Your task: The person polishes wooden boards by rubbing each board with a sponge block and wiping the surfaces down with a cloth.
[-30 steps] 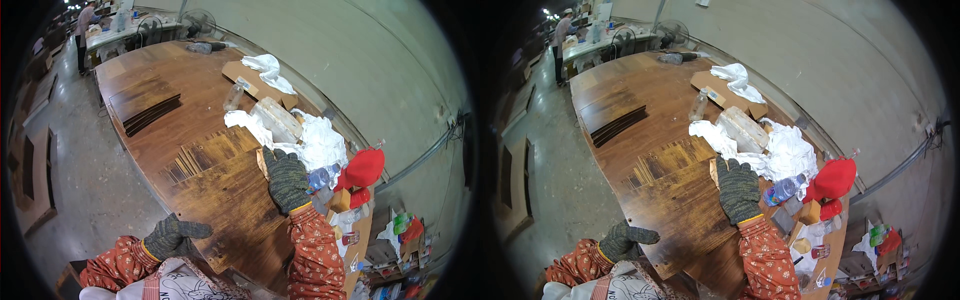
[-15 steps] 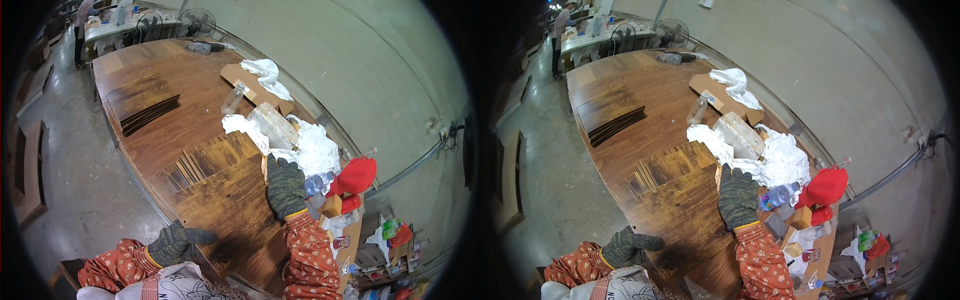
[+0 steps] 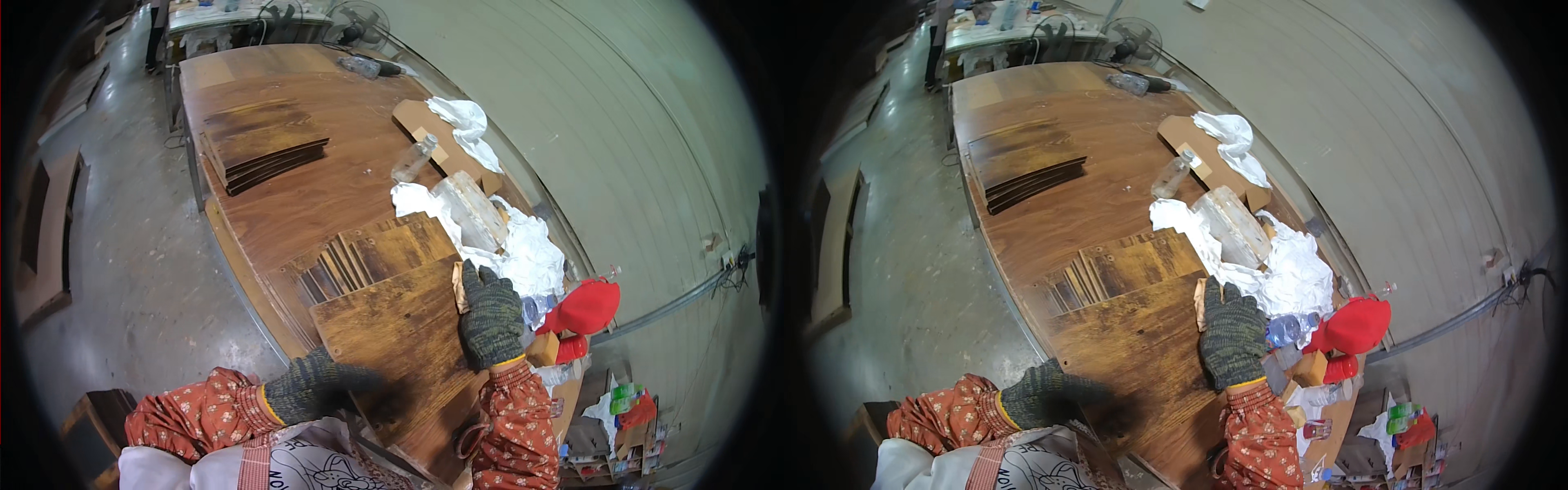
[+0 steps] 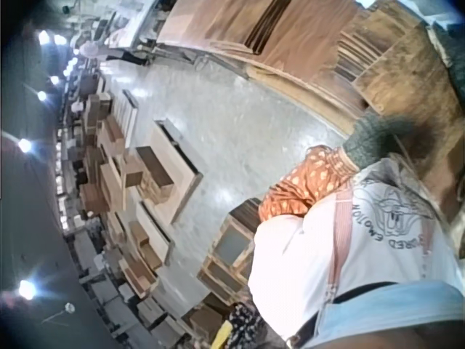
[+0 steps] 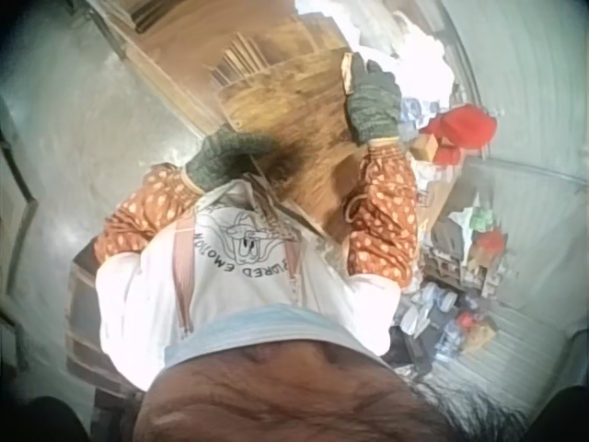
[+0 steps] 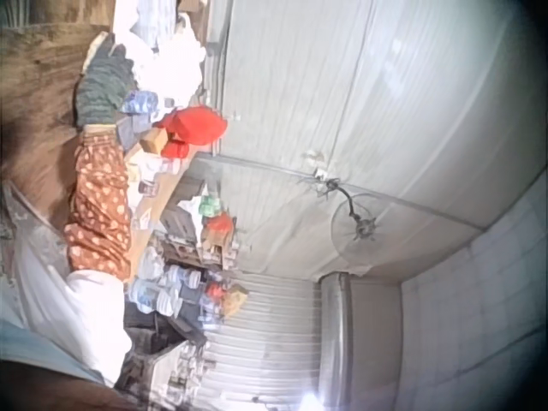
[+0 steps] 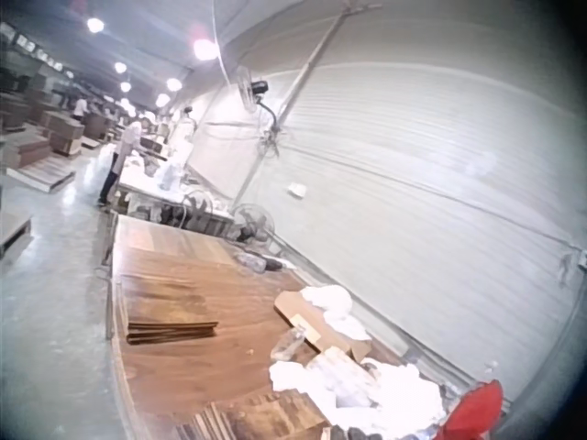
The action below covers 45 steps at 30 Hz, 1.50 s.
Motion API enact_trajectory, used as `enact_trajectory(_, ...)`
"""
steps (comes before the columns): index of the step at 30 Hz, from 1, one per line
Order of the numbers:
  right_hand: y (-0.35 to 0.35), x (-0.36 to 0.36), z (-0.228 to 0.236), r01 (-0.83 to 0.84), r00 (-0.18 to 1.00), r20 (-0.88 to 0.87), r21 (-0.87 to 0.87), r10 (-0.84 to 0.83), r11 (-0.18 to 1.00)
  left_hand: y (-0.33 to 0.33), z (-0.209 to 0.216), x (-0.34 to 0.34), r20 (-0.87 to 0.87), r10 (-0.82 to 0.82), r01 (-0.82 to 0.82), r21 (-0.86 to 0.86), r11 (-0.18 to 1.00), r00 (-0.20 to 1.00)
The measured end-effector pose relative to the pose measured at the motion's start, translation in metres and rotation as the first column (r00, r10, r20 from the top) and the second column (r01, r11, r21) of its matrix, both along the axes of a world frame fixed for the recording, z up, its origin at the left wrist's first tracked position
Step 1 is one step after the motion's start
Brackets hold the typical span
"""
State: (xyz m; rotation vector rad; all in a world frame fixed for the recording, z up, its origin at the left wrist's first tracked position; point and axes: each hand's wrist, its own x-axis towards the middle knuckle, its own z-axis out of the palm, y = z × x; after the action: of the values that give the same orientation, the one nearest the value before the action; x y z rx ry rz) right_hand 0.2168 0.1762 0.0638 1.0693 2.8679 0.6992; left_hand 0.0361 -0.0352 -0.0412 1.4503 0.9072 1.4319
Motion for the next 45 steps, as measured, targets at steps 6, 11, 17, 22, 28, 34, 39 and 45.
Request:
enact_trajectory(6,-0.066,-0.044,-0.004,-0.579,0.815,-0.119,-0.123,0.567,0.806,0.003,-0.018,0.01,0.837,0.012,0.432,-0.295,0.852,0.547)
enact_trajectory(11,-0.083,-0.064,0.003,-0.656,0.753,-0.19,-0.29,0.63,0.697,0.01,-0.028,0.017,0.679,-0.147,0.307,-0.122,0.944,0.719)
enact_trajectory(17,-0.044,-0.023,0.05,-0.33,0.866,-0.414,-0.046,0.282,0.943,0.039,0.004,-0.002,-0.098,0.141,-0.107,0.287,0.952,0.985)
enact_trajectory(22,-0.026,0.004,0.087,-0.185,0.78,-0.575,0.167,0.248,0.968,0.045,0.041,-0.014,-0.451,0.337,-0.164,0.379,0.911,0.827)
enact_trajectory(28,-0.09,-0.021,0.083,-0.434,0.763,-0.419,0.234,0.493,0.87,0.054,0.056,-0.008,-0.313,0.083,-0.059,0.085,0.995,0.946)
enact_trajectory(34,-0.086,-0.009,0.078,-0.489,0.766,-0.424,0.103,0.483,0.866,0.061,0.05,-0.007,-0.234,0.038,0.026,0.263,0.964,0.972)
enact_trajectory(39,-0.041,0.021,0.086,-0.307,0.678,-0.694,0.03,0.241,0.951,0.047,0.064,-0.01,-0.554,0.344,-0.135,0.384,0.914,0.758)
enact_trajectory(45,-0.07,0.012,0.075,-0.349,0.699,-0.632,0.108,0.335,0.931,0.04,0.076,0.001,-0.543,0.344,-0.196,0.313,0.929,0.766)
